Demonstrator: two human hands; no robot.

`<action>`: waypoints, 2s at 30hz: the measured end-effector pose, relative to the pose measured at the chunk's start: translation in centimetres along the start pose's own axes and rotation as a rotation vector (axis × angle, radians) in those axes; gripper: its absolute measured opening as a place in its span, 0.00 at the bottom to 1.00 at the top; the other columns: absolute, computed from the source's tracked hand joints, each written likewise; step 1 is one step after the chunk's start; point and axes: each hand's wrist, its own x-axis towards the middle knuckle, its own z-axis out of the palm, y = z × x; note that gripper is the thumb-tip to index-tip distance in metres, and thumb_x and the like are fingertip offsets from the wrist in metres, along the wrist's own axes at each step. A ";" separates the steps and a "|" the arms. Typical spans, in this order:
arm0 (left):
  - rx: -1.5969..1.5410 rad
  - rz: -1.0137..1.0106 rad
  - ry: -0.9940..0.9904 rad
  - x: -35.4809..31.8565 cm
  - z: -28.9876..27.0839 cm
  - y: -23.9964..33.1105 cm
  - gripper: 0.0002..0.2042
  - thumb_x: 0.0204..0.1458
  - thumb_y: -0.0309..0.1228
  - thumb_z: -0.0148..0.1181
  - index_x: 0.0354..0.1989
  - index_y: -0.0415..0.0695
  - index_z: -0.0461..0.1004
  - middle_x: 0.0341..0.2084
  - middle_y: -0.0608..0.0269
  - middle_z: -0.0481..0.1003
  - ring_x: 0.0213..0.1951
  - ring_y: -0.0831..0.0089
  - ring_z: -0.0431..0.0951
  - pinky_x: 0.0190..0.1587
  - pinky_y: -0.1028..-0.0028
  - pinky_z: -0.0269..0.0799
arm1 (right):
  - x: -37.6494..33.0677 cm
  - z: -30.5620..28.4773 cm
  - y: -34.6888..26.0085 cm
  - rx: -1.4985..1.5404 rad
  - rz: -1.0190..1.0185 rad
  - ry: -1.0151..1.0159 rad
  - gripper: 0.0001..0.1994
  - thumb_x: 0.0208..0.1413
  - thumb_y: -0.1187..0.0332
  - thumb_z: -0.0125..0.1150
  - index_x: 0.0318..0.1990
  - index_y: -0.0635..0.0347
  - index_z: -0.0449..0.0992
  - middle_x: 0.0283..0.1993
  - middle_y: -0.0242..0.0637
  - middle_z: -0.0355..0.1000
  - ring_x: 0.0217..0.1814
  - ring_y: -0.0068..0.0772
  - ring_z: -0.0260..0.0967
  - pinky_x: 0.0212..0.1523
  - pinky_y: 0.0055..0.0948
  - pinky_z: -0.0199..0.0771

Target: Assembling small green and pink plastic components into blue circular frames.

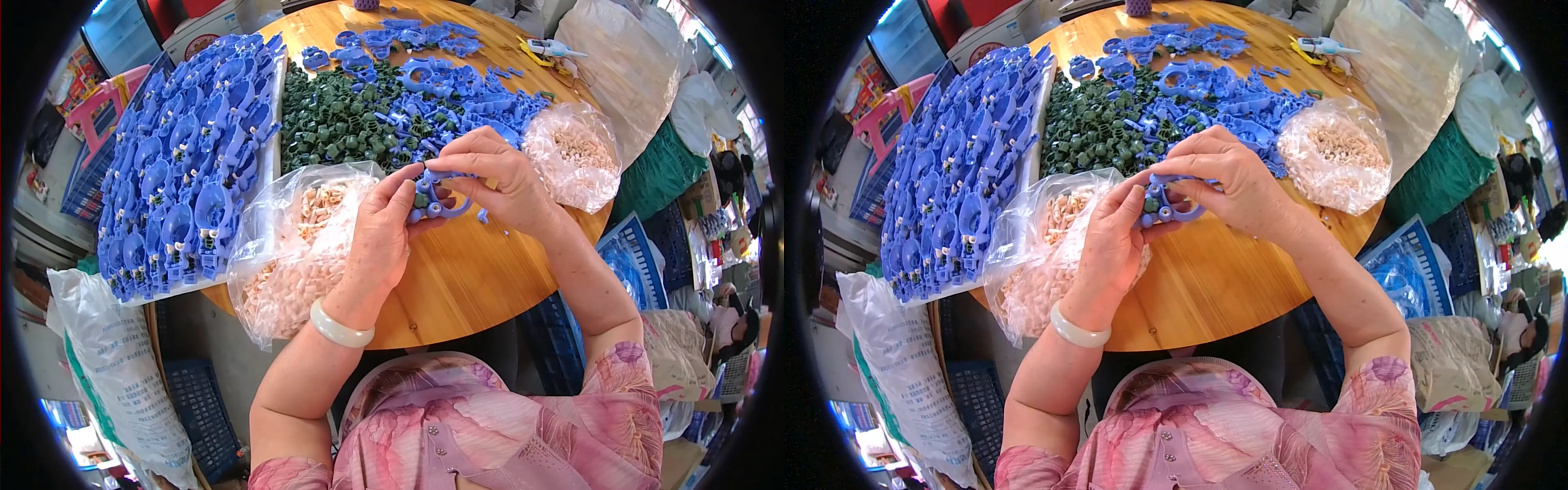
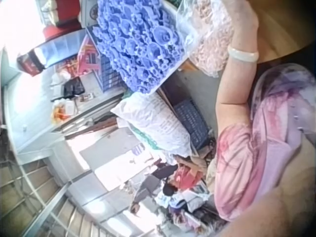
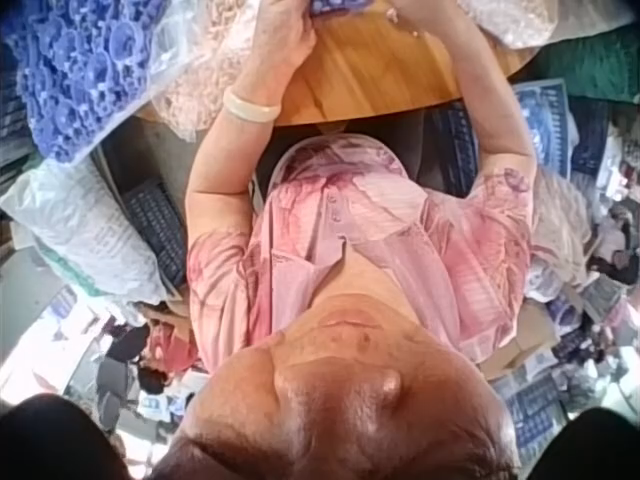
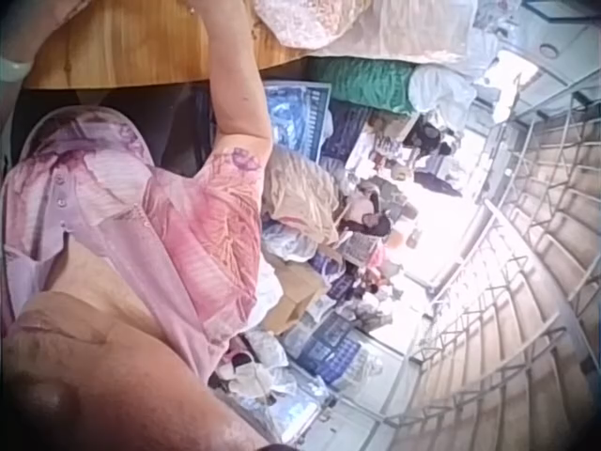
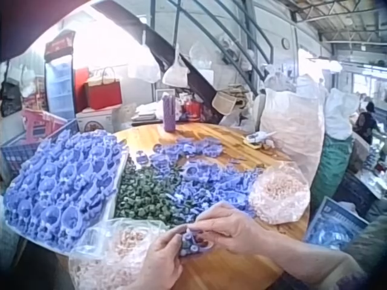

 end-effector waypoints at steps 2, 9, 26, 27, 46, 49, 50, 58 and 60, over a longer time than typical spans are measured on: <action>0.012 0.005 -0.006 0.1 -0.1 -0.1 0.14 0.61 0.29 0.41 0.53 0.36 0.63 0.38 0.52 0.74 0.39 0.64 0.78 0.38 0.70 0.79 | 0.0 0.0 0.0 -0.021 -0.014 -0.022 0.14 0.45 0.77 0.62 0.42 0.55 0.78 0.40 0.32 0.71 0.44 0.35 0.65 0.46 0.29 0.65; 0.012 -0.010 -0.013 0.0 -0.1 0.0 0.14 0.61 0.28 0.42 0.53 0.37 0.62 0.37 0.53 0.74 0.38 0.65 0.79 0.37 0.70 0.79 | 0.0 0.1 0.3 -0.036 -0.046 -0.031 0.14 0.44 0.78 0.62 0.40 0.52 0.79 0.39 0.31 0.71 0.44 0.34 0.65 0.46 0.29 0.65; 0.060 -0.025 0.016 -0.2 0.0 0.0 0.15 0.60 0.28 0.43 0.54 0.38 0.62 0.39 0.56 0.73 0.37 0.69 0.78 0.37 0.71 0.79 | -0.3 -0.8 -0.1 0.082 0.056 0.045 0.09 0.49 0.74 0.59 0.39 0.58 0.77 0.36 0.34 0.72 0.43 0.33 0.69 0.44 0.28 0.68; 0.059 -0.025 0.014 -0.2 0.1 0.0 0.15 0.60 0.28 0.43 0.54 0.38 0.62 0.39 0.56 0.73 0.37 0.69 0.78 0.37 0.71 0.79 | -0.5 -1.4 -0.2 0.168 0.183 0.118 0.08 0.49 0.74 0.59 0.38 0.60 0.77 0.36 0.36 0.72 0.42 0.33 0.69 0.43 0.28 0.68; 0.059 0.034 0.055 -0.1 0.2 0.2 0.15 0.61 0.31 0.42 0.53 0.37 0.62 0.38 0.54 0.74 0.36 0.67 0.78 0.38 0.69 0.77 | -6.7 -0.6 1.5 -0.027 0.519 -0.214 0.08 0.51 0.68 0.59 0.33 0.64 0.74 0.31 0.36 0.69 0.33 0.29 0.68 0.35 0.27 0.67; 0.067 0.034 0.047 -0.3 0.3 0.4 0.15 0.61 0.31 0.42 0.53 0.36 0.62 0.38 0.54 0.74 0.37 0.66 0.78 0.39 0.68 0.77 | -6.5 -0.7 0.9 0.162 0.685 -0.190 0.06 0.51 0.71 0.59 0.32 0.64 0.73 0.30 0.32 0.70 0.31 0.21 0.68 0.32 0.23 0.67; 0.069 0.026 0.043 -0.3 0.3 0.5 0.15 0.61 0.31 0.42 0.53 0.36 0.62 0.38 0.55 0.74 0.38 0.66 0.78 0.40 0.68 0.77 | -6.5 -0.7 0.7 0.267 0.773 -0.183 0.05 0.51 0.72 0.59 0.32 0.64 0.73 0.30 0.30 0.71 0.30 0.18 0.67 0.32 0.20 0.67; 0.094 0.029 0.029 -0.4 0.1 0.3 0.16 0.61 0.33 0.42 0.53 0.37 0.64 0.43 0.55 0.73 0.43 0.67 0.76 0.44 0.66 0.75 | -6.7 -0.1 -0.1 0.653 0.830 -0.095 0.07 0.51 0.74 0.59 0.38 0.63 0.74 0.32 0.29 0.70 0.33 0.21 0.72 0.35 0.19 0.70; 0.091 0.031 0.025 -0.3 0.1 0.3 0.16 0.61 0.33 0.42 0.52 0.37 0.64 0.43 0.55 0.73 0.43 0.67 0.76 0.44 0.66 0.75 | -6.8 0.0 0.1 0.761 0.883 -0.035 0.08 0.51 0.75 0.59 0.40 0.63 0.74 0.34 0.29 0.69 0.34 0.22 0.72 0.35 0.19 0.70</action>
